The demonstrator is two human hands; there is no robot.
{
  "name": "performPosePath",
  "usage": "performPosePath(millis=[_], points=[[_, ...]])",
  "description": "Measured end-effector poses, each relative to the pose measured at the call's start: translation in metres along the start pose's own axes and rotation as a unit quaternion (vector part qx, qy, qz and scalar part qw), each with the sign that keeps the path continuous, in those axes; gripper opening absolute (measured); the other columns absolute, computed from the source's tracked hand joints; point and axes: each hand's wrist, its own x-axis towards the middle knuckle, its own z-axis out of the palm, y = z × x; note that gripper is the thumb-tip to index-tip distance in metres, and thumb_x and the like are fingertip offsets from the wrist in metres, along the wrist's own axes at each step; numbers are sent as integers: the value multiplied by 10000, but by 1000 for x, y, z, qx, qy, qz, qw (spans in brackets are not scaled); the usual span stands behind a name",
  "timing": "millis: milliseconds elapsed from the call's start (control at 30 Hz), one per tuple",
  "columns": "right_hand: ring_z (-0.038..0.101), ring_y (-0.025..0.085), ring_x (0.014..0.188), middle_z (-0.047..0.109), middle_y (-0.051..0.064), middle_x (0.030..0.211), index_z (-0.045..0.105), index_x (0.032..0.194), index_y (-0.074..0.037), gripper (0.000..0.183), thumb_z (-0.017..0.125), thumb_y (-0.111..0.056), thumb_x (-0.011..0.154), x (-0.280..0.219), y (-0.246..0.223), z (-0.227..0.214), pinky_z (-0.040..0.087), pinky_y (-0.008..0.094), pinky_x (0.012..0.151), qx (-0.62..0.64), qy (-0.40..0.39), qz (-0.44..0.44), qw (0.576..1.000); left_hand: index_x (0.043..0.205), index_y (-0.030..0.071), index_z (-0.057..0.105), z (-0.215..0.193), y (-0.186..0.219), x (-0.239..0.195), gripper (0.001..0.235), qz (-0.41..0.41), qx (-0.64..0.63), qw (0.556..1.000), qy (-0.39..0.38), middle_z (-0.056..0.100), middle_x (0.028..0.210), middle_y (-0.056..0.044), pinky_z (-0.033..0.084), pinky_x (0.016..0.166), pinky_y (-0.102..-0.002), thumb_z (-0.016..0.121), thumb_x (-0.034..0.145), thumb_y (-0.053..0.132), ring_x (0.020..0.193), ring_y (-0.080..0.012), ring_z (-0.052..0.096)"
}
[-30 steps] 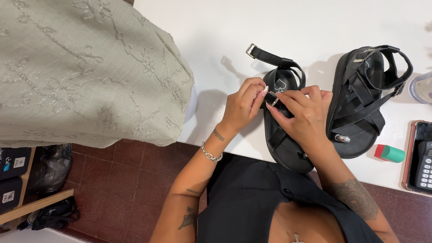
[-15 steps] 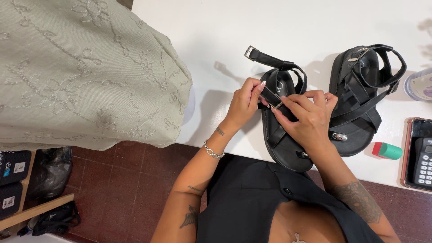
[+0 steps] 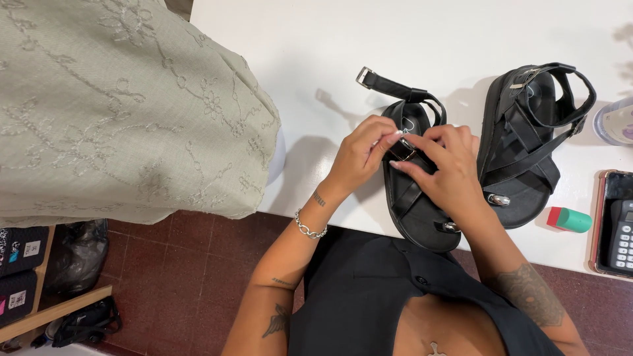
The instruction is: Adjusting and buckling the straps of black sandals on a checkout counter, then using a calculator.
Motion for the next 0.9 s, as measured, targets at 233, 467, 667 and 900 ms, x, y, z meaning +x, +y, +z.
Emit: performPosePath(millis=[233, 467, 667, 900], points=[[592, 199, 701, 584, -59, 647, 791, 1035, -189, 347, 831, -13, 738, -19, -4, -1, 448, 306, 765, 73, -38, 78, 994, 1013, 83, 668, 4, -23, -13, 209, -77, -118, 989, -45, 651, 822, -57, 588, 547, -266, 517, 1103, 197, 698, -146, 697], [735, 236, 851, 772, 107, 975, 690, 1001, -27, 202, 860, -29, 892, -37, -7, -2, 535, 302, 800, 154, 24, 162, 974, 883, 27, 637, 2, -13, -15, 206, -186, -97, 965, -156, 614, 663, -85, 518, 463, -286, 649, 1003, 194, 526, -153, 627], [733, 244, 894, 755, 196, 1040, 515, 1239, 50, 418, 770, 87, 910, -45, 2, -5, 539, 344, 863, 254, 16, 241, 936, 890, 65, 610, 1, -10, -9, 230, -149, -18, 969, -197, 620, 689, -102, 509, 577, -373, 620, 1012, 261, 603, -246, 620], [699, 204, 872, 723, 226, 1048, 446, 1310, 50, 495, 730, 103, 909, -45, 10, -1, 572, 319, 745, 335, -1, 264, 905, 908, 96, 594, 0, -17, -11, 234, -125, -8, 970, -206, 612, 712, -79, 518, 612, -363, 593, 1033, 293, 646, -242, 621]])
